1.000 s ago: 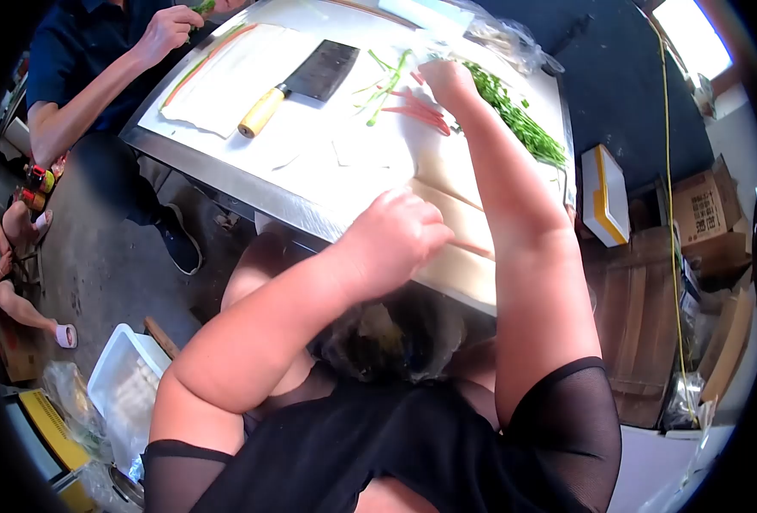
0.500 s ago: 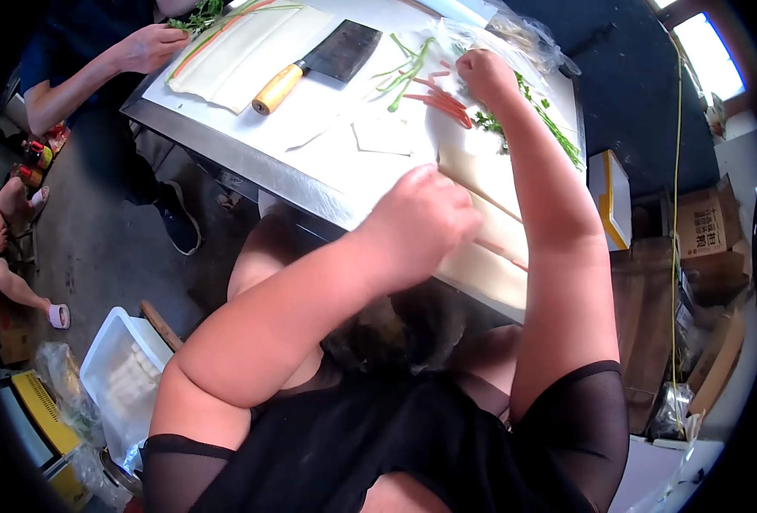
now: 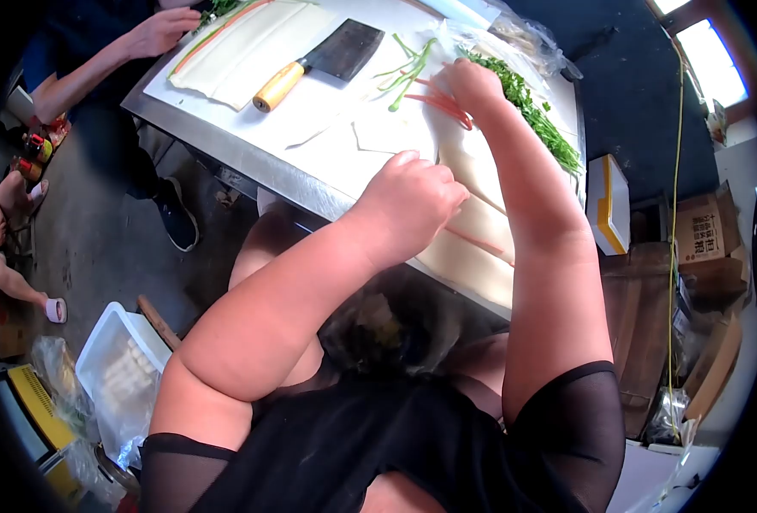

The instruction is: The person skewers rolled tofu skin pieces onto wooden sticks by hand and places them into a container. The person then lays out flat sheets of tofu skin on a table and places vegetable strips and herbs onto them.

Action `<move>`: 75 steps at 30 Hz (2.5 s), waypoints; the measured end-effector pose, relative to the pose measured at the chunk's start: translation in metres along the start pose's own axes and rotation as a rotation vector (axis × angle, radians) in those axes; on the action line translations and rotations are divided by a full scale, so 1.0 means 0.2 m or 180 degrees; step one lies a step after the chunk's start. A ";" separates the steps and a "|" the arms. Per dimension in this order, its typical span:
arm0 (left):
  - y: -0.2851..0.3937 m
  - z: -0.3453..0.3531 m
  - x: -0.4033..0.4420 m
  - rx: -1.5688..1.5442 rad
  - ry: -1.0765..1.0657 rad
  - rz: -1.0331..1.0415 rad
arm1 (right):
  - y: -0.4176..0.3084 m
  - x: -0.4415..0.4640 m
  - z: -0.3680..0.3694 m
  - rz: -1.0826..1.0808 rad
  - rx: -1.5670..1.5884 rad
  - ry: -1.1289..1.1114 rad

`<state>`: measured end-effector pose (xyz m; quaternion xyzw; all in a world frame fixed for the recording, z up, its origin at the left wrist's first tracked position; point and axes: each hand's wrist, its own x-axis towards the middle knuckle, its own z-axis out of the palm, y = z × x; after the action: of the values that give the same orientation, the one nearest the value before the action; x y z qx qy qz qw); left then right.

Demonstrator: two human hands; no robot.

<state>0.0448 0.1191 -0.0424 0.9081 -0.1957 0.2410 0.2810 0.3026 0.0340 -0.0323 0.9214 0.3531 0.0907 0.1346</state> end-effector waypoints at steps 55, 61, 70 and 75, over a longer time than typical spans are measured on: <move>0.28 0.48 0.04 0.0065 -0.0573 0.0696 | 0.10 -1.83 -0.19 0.1062 0.1646 0.1326; 0.31 0.45 0.04 0.0153 -0.0449 0.1082 | -0.03 -2.37 0.02 0.1940 0.2436 0.1625; 0.45 0.49 0.14 0.0633 -0.0586 0.0415 | -0.22 -2.65 0.23 0.1869 0.2157 0.2319; 0.50 0.47 0.20 0.0871 -0.0869 0.0311 | -0.25 -2.68 0.26 0.1778 0.2327 0.2384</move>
<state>0.0592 -0.0231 -0.0483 0.9515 -0.2412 0.1532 0.1138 -0.1083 -0.3021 -0.1358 0.8713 0.1289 0.3142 -0.3544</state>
